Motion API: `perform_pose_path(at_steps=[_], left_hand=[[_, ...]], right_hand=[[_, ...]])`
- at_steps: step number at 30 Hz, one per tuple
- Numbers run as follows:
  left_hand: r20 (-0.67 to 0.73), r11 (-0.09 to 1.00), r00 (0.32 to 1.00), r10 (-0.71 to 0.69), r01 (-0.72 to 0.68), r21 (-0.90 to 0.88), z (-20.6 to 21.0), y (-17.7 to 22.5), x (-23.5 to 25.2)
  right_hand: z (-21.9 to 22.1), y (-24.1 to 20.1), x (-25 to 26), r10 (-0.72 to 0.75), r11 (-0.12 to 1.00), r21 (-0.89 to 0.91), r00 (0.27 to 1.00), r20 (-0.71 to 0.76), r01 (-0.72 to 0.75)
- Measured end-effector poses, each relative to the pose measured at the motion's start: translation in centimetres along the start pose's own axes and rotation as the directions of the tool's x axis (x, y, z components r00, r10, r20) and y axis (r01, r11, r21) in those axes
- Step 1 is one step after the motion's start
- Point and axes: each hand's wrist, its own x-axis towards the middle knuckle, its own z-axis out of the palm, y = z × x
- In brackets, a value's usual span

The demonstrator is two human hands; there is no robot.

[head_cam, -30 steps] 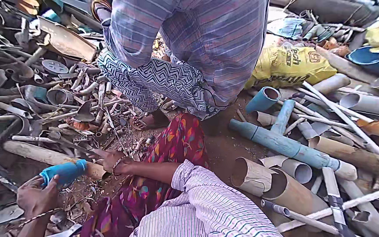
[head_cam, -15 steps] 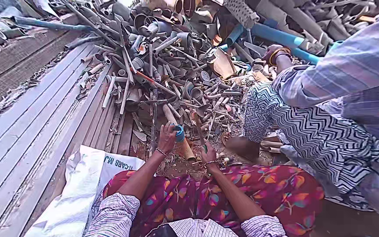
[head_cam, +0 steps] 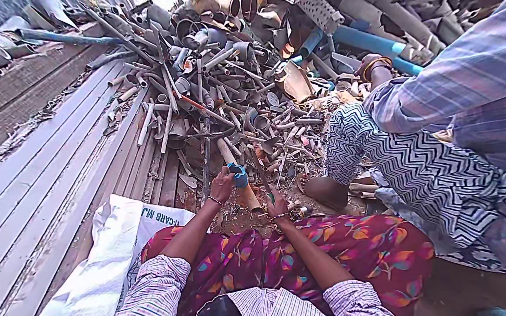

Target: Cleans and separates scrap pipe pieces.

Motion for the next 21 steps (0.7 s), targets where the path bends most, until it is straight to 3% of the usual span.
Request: perform_pose_path(at_steps=[5, 10, 11, 14, 21], left_hand=[[-0.028, 0.999, 0.999, 0.031, -0.032, -0.017, 0.04, 0.27, -0.22], [0.002, 0.999, 1.0, 0.03, -0.03, -0.016, -0.27, 0.44, -0.42], [0.005, 1.0, 1.0, 0.028, -0.028, -0.008, -0.33, 0.43, -0.49], [-0.005, 0.999, 0.999, 0.043, -0.043, 0.013, -0.42, 0.63, -0.63], [0.0, 0.999, 0.999, 0.045, -0.045, 0.006, -0.77, 0.92, -0.51]], right_hand=[[-0.52, -0.48, 0.29, 0.102, 0.984, -0.173, 0.953, 0.285, -0.053], [-0.08, -0.35, -0.16, -0.035, 0.996, -0.08, 0.996, 0.085, 0.042], [0.14, -0.28, -0.17, -0.044, 0.995, -0.087, 0.996, 0.079, 0.051], [-0.3, -0.72, 0.01, 0.101, 0.981, -0.189, 0.962, 0.253, -0.053], [-0.41, -0.51, -0.25, 0.051, 0.997, -0.066, 0.994, 0.098, -0.044]])
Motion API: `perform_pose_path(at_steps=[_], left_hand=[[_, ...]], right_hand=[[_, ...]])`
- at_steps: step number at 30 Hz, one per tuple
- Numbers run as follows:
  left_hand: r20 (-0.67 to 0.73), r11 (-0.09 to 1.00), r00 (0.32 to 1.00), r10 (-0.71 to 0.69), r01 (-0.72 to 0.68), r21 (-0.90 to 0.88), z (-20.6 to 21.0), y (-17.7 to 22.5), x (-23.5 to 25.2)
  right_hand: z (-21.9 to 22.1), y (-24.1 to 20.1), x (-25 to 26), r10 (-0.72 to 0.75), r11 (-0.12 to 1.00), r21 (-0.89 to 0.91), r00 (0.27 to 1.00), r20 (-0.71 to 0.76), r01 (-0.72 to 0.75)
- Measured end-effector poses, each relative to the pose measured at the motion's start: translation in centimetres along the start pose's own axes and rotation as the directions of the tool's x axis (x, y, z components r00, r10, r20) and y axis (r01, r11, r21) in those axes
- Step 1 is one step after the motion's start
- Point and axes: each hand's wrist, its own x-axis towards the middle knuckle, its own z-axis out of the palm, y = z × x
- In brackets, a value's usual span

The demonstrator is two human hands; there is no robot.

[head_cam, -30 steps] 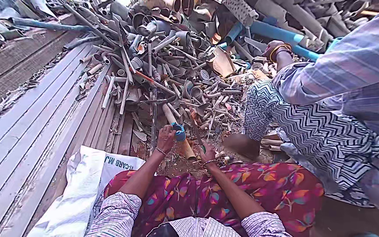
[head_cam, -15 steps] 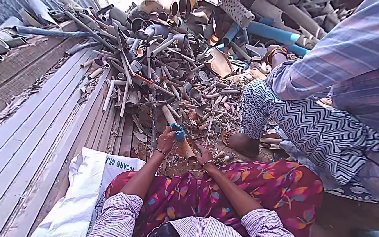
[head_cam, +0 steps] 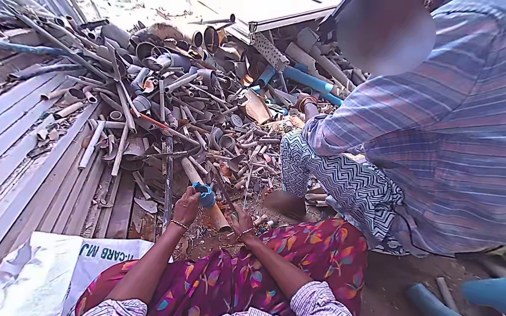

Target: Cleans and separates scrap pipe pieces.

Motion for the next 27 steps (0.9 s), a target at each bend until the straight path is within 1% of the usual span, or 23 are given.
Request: perform_pose_path(at_steps=[4, 8, 10, 14, 16, 17, 18, 19, 20, 21, 23, 25, 27], left_hand=[[0.032, 1.0, 0.999, -0.025, 0.024, 0.016, -0.3, 0.4, 0.0], [0.012, 1.0, 1.0, 0.015, -0.015, 0.006, -0.2, 0.2, -0.2], [-0.018, 0.999, 0.999, 0.044, -0.044, -0.024, 0.3, -0.3, -0.1], [0.036, 0.998, 0.998, 0.061, -0.06, -0.01, 0.2, -0.3, -0.3], [0.06, 0.999, 0.998, 0.035, -0.035, 0.004, 0.0, -0.2, -0.2], [0.062, 1.0, 0.998, 0.0, 0.002, -0.028, -0.1, -0.1, -0.1], [0.047, 0.994, 0.997, -0.053, 0.058, -0.098, -0.3, 0.0, -0.1], [0.036, 0.969, 0.99, -0.133, 0.137, -0.203, -0.4, -0.1, 0.0], [0.041, 0.914, 0.972, -0.232, 0.232, -0.332, -0.5, -0.4, 0.1], [0.05, 0.832, 0.944, -0.327, 0.313, -0.458, -0.5, -0.7, 0.4], [0.133, 0.653, 0.882, -0.452, 0.429, -0.625, -0.5, -1.6, 0.8], [0.247, 0.478, 0.831, -0.499, 0.502, -0.721, -0.4, -1.9, 0.8], [0.353, 0.357, 0.789, -0.503, 0.562, -0.746, -0.3, -1.6, 0.6]], right_hand=[[0.1, 0.1, -0.1, 0.034, 0.999, -0.004, 0.999, 0.041, -0.034], [0.3, 0.4, 0.2, 0.013, 1.0, 0.017, 1.0, 0.008, -0.013], [0.3, 0.4, 0.3, 0.041, 0.999, -0.005, 0.999, 0.034, -0.041], [0.6, 0.6, 0.5, 0.035, 0.999, -0.031, 0.998, 0.044, -0.033], [0.6, 0.6, 0.4, 0.018, 1.0, -0.018, 1.0, 0.021, -0.018], [0.5, 0.5, 0.3, 0.011, 1.0, -0.007, 1.0, -0.002, -0.011], [0.5, 0.4, 0.2, 0.002, 1.0, 0.006, 0.999, -0.039, -0.001], [0.5, 0.4, 0.1, -0.007, 1.0, 0.019, 0.997, -0.081, 0.008], [0.6, 0.2, 0.0, -0.02, 0.999, 0.03, 0.991, -0.13, 0.025], [0.6, 0.0, -0.1, -0.034, 0.998, 0.039, 0.984, -0.174, 0.041], [0.7, -0.2, -0.5, -0.086, 0.995, 0.035, 0.967, -0.238, 0.097], [1.3, 0.1, -0.8, -0.196, 0.979, -0.007, 0.938, -0.285, 0.202], [2.0, 0.3, -1.1, -0.298, 0.954, -0.061, 0.911, -0.286, 0.293]])
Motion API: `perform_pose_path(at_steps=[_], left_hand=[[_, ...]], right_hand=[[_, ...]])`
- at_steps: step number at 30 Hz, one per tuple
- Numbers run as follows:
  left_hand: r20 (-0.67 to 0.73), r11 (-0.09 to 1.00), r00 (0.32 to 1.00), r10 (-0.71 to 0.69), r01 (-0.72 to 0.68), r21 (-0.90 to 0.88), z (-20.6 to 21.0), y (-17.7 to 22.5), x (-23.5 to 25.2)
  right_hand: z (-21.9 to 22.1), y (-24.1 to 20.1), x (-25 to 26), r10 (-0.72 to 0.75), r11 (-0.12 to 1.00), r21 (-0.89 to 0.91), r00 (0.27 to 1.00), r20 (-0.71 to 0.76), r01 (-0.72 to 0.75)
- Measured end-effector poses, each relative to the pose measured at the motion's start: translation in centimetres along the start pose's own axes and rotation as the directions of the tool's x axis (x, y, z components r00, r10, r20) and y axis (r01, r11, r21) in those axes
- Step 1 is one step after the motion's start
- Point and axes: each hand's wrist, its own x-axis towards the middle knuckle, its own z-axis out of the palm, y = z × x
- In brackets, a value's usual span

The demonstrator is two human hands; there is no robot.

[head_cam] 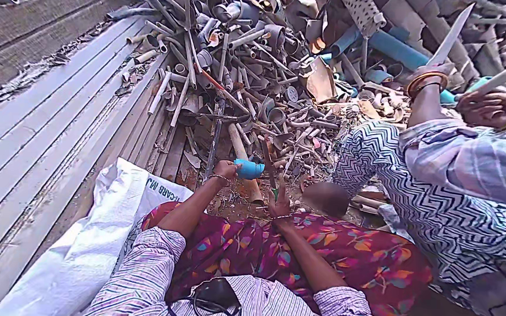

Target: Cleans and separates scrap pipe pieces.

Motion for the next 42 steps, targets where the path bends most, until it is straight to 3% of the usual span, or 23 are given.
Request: perform_pose_path(at_steps=[2, 4, 5, 7, 9, 11, 12, 14, 15, 17, 19, 20, 21, 23, 24, 28, 30, 36, 40, 41, 42], left_hand=[[0.017, 0.997, 0.998, -0.064, 0.064, -0.04, 0.6, -0.7, 0.4], [0.044, 0.99, 0.993, -0.112, 0.116, -0.076, 0.7, -1.2, 0.8], [0.047, 0.987, 0.99, -0.13, 0.134, -0.092, 0.7, -1.4, 1.2], [0.035, 0.982, 0.989, -0.144, 0.147, -0.115, 0.6, -1.2, 1.6], [0.06, 0.978, 0.988, -0.146, 0.153, -0.143, 0.6, -0.9, 1.2], [0.085, 0.977, 0.988, -0.127, 0.14, -0.16, 0.7, -0.8, 0.9], [0.09, 0.978, 0.989, -0.121, 0.134, -0.159, 0.8, -0.7, 0.6], [0.094, 0.981, 0.99, -0.107, 0.12, -0.155, 1.0, -0.5, 0.2], [0.095, 0.982, 0.99, -0.105, 0.119, -0.149, 1.1, -0.3, 0.0], [0.099, 0.986, 0.991, -0.092, 0.104, -0.132, 1.1, 0.0, 0.1], [0.121, 0.991, 0.99, -0.066, 0.079, -0.104, 1.0, -0.5, 0.3], [0.124, 0.995, 0.991, -0.053, 0.063, -0.078, 0.9, -0.7, 0.5], [0.121, 0.997, 0.992, -0.043, 0.051, -0.058, 0.8, -0.7, 0.5], [0.127, 1.0, 0.992, -0.023, 0.024, -0.011, 0.8, -0.9, 0.8], [0.138, 1.0, 0.99, -0.007, 0.003, 0.028, 0.9, -1.1, 1.1], [0.141, 0.981, 0.989, 0.036, -0.061, 0.182, 0.9, -1.6, 2.3], [0.147, 0.978, 0.989, 0.02, -0.05, 0.204, 0.6, -2.1, 2.6], [0.134, 0.966, 0.991, -0.001, -0.033, 0.256, 0.5, -2.0, 2.4], [0.149, 0.958, 0.989, 0.023, -0.064, 0.281, 0.6, -2.0, 2.4], [0.148, 0.952, 0.988, 0.034, -0.077, 0.297, 0.7, -2.0, 2.5], [0.143, 0.945, 0.989, 0.046, -0.09, 0.316, 0.8, -2.2, 2.6]], right_hand=[[0.4, 0.0, -0.2, -0.018, 0.996, -0.087, 0.989, 0.143, 0.03], [0.1, -0.3, 0.5, 0.177, 0.96, -0.277, 0.864, 0.471, -0.046], [0.0, -0.4, 0.7, 0.24, 0.946, -0.316, 0.806, 0.541, -0.07], [0.0, -0.6, 0.5, 0.194, 0.959, -0.274, 0.865, 0.462, -0.069], [0.4, -0.4, -0.2, 0.014, 0.988, -0.153, 0.977, 0.214, 0.02], [1.0, 0.3, -0.4, -0.138, 0.981, -0.125, 0.988, 0.072, 0.146], [1.0, 0.3, -0.5, -0.091, 0.979, -0.164, 0.982, 0.165, 0.118], [0.4, -0.2, 0.0, 0.184, 0.953, -0.301, 0.85, 0.494, -0.032], [0.4, 0.0, 0.0, 0.208, 0.949, -0.311, 0.835, 0.509, -0.047], [0.6, -0.1, -0.4, 0.054, 0.98, -0.2, 0.952, 0.302, 0.007], [0.9, 0.3, -0.5, -0.104, 0.988, -0.11, 0.994, 0.045, 0.109], [0.8, 0.3, -0.4, -0.086, 0.989, -0.115, 0.996, 0.036, 0.09], [0.5, 0.1, -0.3, -0.003, 0.986, -0.163, 0.992, 0.13, 0.024], [-0.1, -0.2, 0.5, 0.263, 0.943, -0.304, 0.856, 0.444, -0.132], [-0.1, 0.1, 0.5, 0.302, 0.937, -0.312, 0.822, 0.484, -0.161], [-0.3, -0.4, 0.7, 0.104, 0.986, -0.144, 0.98, 0.172, -0.079], [-0.6, -0.4, 0.9, 0.054, 0.995, -0.085, 0.996, 0.065, -0.048], [-0.3, 0.1, 0.8, 0.199, 0.98, -0.043, 0.965, 0.172, -0.195], [0.7, 0.8, -0.1, -0.068, 0.998, -0.017, 0.996, -0.065, 0.067], [1.0, 1.2, -0.3, -0.116, 0.992, -0.055, 0.991, -0.071, 0.112], [1.0, 1.3, -0.5, -0.069, 0.991, -0.109, 0.997, 0.038, 0.073]])
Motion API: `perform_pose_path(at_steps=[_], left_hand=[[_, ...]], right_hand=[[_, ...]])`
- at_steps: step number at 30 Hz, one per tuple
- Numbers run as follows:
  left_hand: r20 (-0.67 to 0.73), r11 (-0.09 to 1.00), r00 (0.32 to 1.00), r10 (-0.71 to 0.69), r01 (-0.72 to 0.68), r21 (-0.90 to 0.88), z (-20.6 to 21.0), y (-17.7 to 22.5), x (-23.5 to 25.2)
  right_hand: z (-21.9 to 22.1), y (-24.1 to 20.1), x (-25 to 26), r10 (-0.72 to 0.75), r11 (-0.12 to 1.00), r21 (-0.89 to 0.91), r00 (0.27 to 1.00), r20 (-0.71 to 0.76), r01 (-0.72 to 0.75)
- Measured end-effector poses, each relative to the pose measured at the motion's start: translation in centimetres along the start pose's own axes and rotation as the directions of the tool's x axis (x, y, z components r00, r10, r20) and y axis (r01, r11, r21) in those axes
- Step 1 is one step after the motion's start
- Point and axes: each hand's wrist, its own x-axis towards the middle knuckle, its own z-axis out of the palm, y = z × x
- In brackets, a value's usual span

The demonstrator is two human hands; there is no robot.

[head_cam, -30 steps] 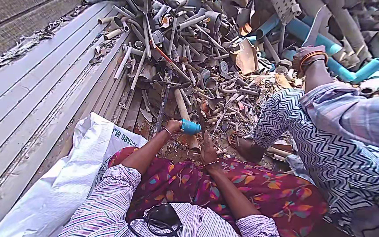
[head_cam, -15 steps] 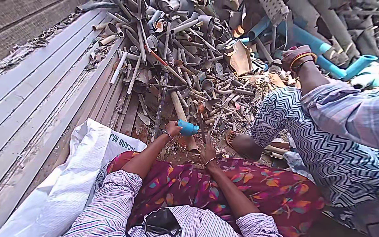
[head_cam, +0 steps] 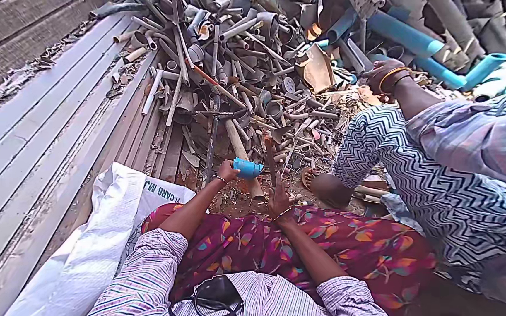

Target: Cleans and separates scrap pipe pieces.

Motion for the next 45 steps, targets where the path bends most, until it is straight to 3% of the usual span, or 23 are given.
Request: perform_pose_path(at_steps=[1, 2, 3, 5, 7, 9, 10, 12, 13, 15, 17, 18, 19, 20, 21, 22, 23, 25, 27, 29, 34, 40, 45], left_hand=[[-0.009, 1.0, 1.0, 0.01, -0.009, 0.024, 0.1, -0.1, 0.1], [-0.012, 0.999, 1.0, 0.016, -0.015, 0.046, 0.1, 0.0, 0.2], [-0.01, 0.998, 1.0, 0.022, -0.021, 0.064, 0.2, 0.2, 0.1], [0.003, 0.994, 0.999, 0.045, -0.045, 0.098, -0.2, 0.7, 0.0], [0.012, 0.991, 0.998, 0.067, -0.068, 0.117, 0.0, 0.4, -0.3], [0.004, 0.988, 0.997, 0.071, -0.071, 0.138, -0.2, 0.4, -0.6], [-0.005, 0.987, 0.998, 0.069, -0.068, 0.144, -0.3, 0.4, -0.5], [-0.007, 0.986, 0.998, 0.069, -0.067, 0.15, -0.2, 0.3, -0.3], [0.001, 0.986, 0.997, 0.075, -0.074, 0.15, -0.1, 0.4, -0.4], [0.005, 0.979, 0.995, 0.095, -0.094, 0.179, -0.2, 0.9, -0.4], [0.027, 0.975, 0.994, 0.107, -0.11, 0.191, 0.1, 0.6, -0.3], [0.036, 0.973, 0.993, 0.114, -0.119, 0.2, 0.2, 0.3, -0.2], [0.045, 0.971, 0.992, 0.114, -0.121, 0.205, 0.3, 0.1, 0.0], [0.05, 0.971, 0.993, 0.111, -0.119, 0.208, 0.5, 0.0, 0.0], [0.051, 0.972, 0.993, 0.108, -0.116, 0.203, 0.6, 0.1, -0.1], [0.051, 0.98, 0.994, 0.1, -0.107, 0.165, 0.8, 0.5, -0.5], [0.046, 0.991, 0.996, 0.08, -0.085, 0.099, 0.8, 1.0, -0.8], [0.016, 0.994, 1.0, -0.009, 0.01, -0.109, 0.8, 1.6, -1.7], [-0.007, 0.935, 0.994, -0.11, 0.101, -0.341, 0.8, 1.6, -2.1], [0.015, 0.87, 0.984, -0.178, 0.165, -0.464, 0.5, 1.4, -2.2], [-0.032, 0.884, 0.977, -0.213, 0.179, -0.431, 0.6, 0.5, -1.7], [-0.001, 0.905, 0.986, -0.165, 0.151, -0.397, 0.4, 0.1, -1.2], [-0.022, 0.891, 0.987, -0.159, 0.134, -0.434, 0.5, 0.3, -1.1]], right_hand=[[-0.5, -0.4, 0.2, 0.137, 0.99, -0.073, 0.964, 0.229, -0.123], [-0.8, -0.6, 0.9, 0.267, 0.963, -0.151, 0.869, 0.418, -0.223], [-1.0, -0.6, 1.4, 0.337, 0.942, -0.177, 0.806, 0.487, -0.287], [-1.5, -1.2, 1.9, 0.33, 0.944, -0.127, 0.855, 0.401, -0.304], [-1.3, -1.0, 1.3, 0.191, 0.981, 0.009, 0.97, 0.148, -0.194], [-1.0, -0.5, 1.2, 0.125, 0.991, 0.049, 0.991, 0.039, -0.127], [-1.1, -0.6, 1.2, 0.17, 0.985, -0.002, 0.975, 0.142, -0.171], [-1.9, -1.2, 1.9, 0.355, 0.935, -0.178, 0.794, 0.493, -0.307], [-1.9, -1.2, 2.1, 0.388, 0.921, -0.209, 0.748, 0.539, -0.327], [-2.0, -1.9, 2.1, 0.344, 0.939, -0.17, 0.831, 0.437, -0.299], [-1.4, -1.8, 1.0, 0.155, 0.988, -0.052, 0.976, 0.15, -0.148], [-0.7, -1.4, 0.6, 0.063, 0.998, -0.032, 0.997, 0.033, -0.062], [-0.4, -1.1, 0.4, 0.061, 0.997, -0.056, 0.996, 0.062, -0.058], [-0.8, -1.1, 0.5, 0.175, 0.983, -0.106, 0.951, 0.255, -0.152], [-1.0, -1.0, 1.1, 0.293, 0.956, -0.163, 0.845, 0.447, -0.245], [-1.0, -0.5, 1.4, 0.347, 0.938, -0.177, 0.78, 0.522, -0.299], [-1.0, -0.5, 1.6, 0.353, 0.935, -0.163, 0.779, 0.517, -0.316], [-1.5, -1.2, 1.8, 0.305, 0.951, -0.081, 0.866, 0.396, -0.298], [-2.2, -1.8, 2.0, 0.268, 0.962, -0.014, 0.924, 0.273, -0.274], [-2.4, -1.5, 2.2, 0.277, 0.956, 0.038, 0.935, 0.223, -0.292], [-1.9, -0.8, 2.1, 0.342, 0.927, 0.049, 0.892, 0.295, -0.372], [-1.4, -1.4, 0.7, 0.069, 0.99, 0.125, 0.997, -0.017, -0.066], [-1.3, -0.7, 0.7, 0.134, 0.983, 0.107, 0.984, 0.119, -0.147]])
